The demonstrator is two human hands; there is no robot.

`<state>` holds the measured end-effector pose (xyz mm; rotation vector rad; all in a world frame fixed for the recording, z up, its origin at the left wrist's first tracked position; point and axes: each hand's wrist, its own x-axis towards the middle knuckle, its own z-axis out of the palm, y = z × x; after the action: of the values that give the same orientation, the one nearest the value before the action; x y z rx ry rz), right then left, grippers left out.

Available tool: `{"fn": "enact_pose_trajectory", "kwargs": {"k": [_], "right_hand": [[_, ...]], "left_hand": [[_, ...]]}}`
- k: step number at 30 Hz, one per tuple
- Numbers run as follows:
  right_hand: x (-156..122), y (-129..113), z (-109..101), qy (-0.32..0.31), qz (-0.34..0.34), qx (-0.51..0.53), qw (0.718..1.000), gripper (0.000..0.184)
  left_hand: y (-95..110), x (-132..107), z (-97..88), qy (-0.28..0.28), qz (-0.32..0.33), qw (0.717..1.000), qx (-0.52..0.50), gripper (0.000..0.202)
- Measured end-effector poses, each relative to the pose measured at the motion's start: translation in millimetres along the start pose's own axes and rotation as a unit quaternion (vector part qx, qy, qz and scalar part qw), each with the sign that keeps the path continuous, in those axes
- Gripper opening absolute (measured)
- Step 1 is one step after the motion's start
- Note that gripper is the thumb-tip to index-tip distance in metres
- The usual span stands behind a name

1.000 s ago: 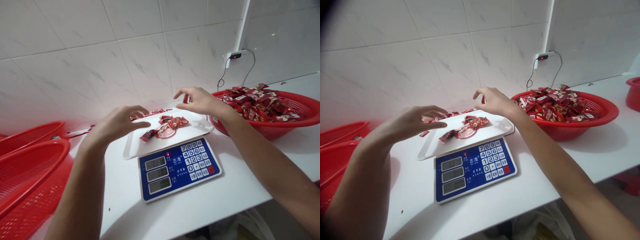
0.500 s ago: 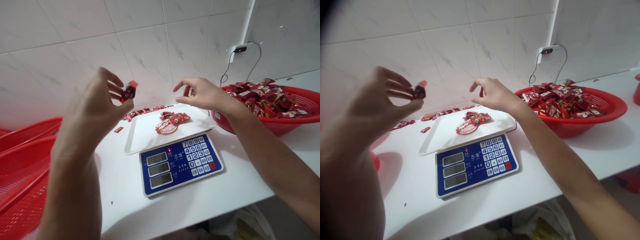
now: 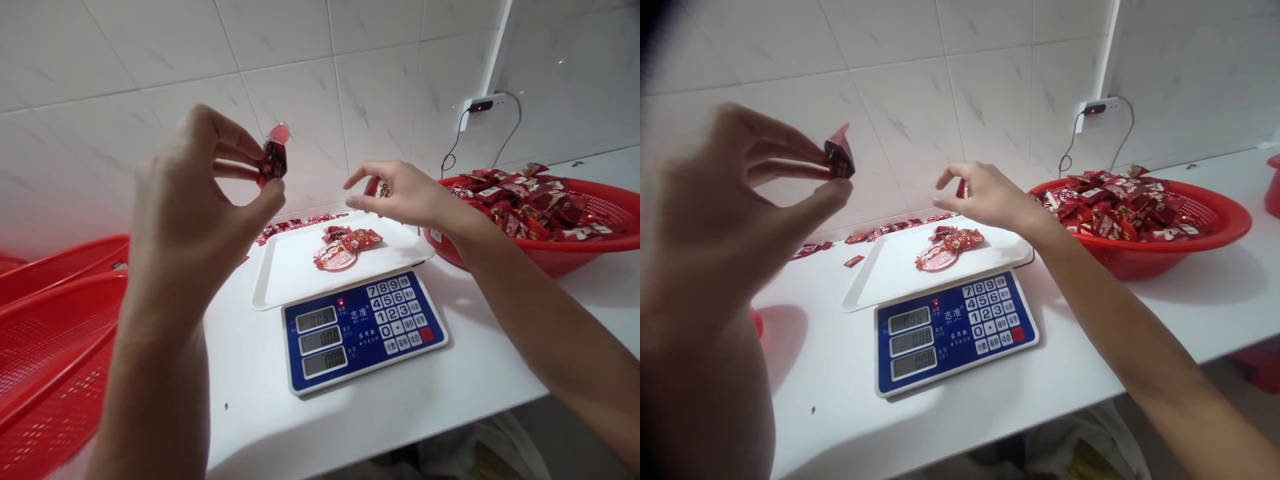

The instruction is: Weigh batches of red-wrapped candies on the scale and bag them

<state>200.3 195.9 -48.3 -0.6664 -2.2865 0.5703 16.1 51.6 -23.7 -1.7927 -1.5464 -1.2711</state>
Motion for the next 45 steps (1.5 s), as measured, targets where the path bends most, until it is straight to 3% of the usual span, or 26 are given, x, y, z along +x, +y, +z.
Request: {"fn": "enact_pose_trajectory", "kwargs": {"k": [4,7,11,14,18,20,24,29,34,39,45], "right_hand": [[-7.3,-18.1,4.6,-0.070,-0.022,0.161,0.984,0.059],[-7.8,-22.6,10.9,-0.064,-0.039,0.231,0.970,0.053],[0.0,-12.8,3.0,0.060,-0.004,0.307,0.950,0.027],[3.5,-1.9,-17.3,0.173,0.019,0.372,0.912,0.015],[1.1,6.0,-40.7,0.232,0.038,0.440,0.867,0.018],[-0.3,6.5,-44.5,0.240,0.047,0.445,0.862,0.018],[-0.5,3.0,-41.0,0.226,0.010,0.428,0.875,0.015],[-0.9,-2.3,-36.6,0.207,0.017,0.392,0.896,0.016],[-2.9,-3.4,-34.3,0.193,0.023,0.333,0.923,0.014],[-3.8,-8.5,-29.5,0.193,0.068,0.305,0.930,0.016],[-2.4,-7.4,-27.3,0.180,0.057,0.285,0.940,0.011]], "left_hand": [[13.2,-2.8,11.1,-0.071,0.063,0.995,-0.039,0.019],[20.0,-4.9,15.8,-0.108,0.098,0.989,0.006,0.012],[8.5,-1.2,25.7,-0.169,0.042,0.981,-0.084,0.037],[-11.2,4.4,52.4,-0.246,-0.002,0.966,-0.079,0.062],[-35.8,5.1,101.4,-0.467,-0.036,0.883,0.034,0.103],[-43.7,2.0,118.4,-0.515,-0.058,0.854,0.055,0.102],[-45.1,-7.3,129.9,-0.490,-0.046,0.870,0.046,0.079],[-24.9,-22.4,121.8,-0.443,-0.028,0.894,0.067,0.052],[-11.5,-30.6,112.6,-0.410,-0.013,0.905,0.115,0.045],[-11.4,-31.4,110.9,-0.374,0.001,0.918,0.133,0.040],[-15.9,-30.4,113.6,-0.345,-0.005,0.931,0.118,0.033]]}}
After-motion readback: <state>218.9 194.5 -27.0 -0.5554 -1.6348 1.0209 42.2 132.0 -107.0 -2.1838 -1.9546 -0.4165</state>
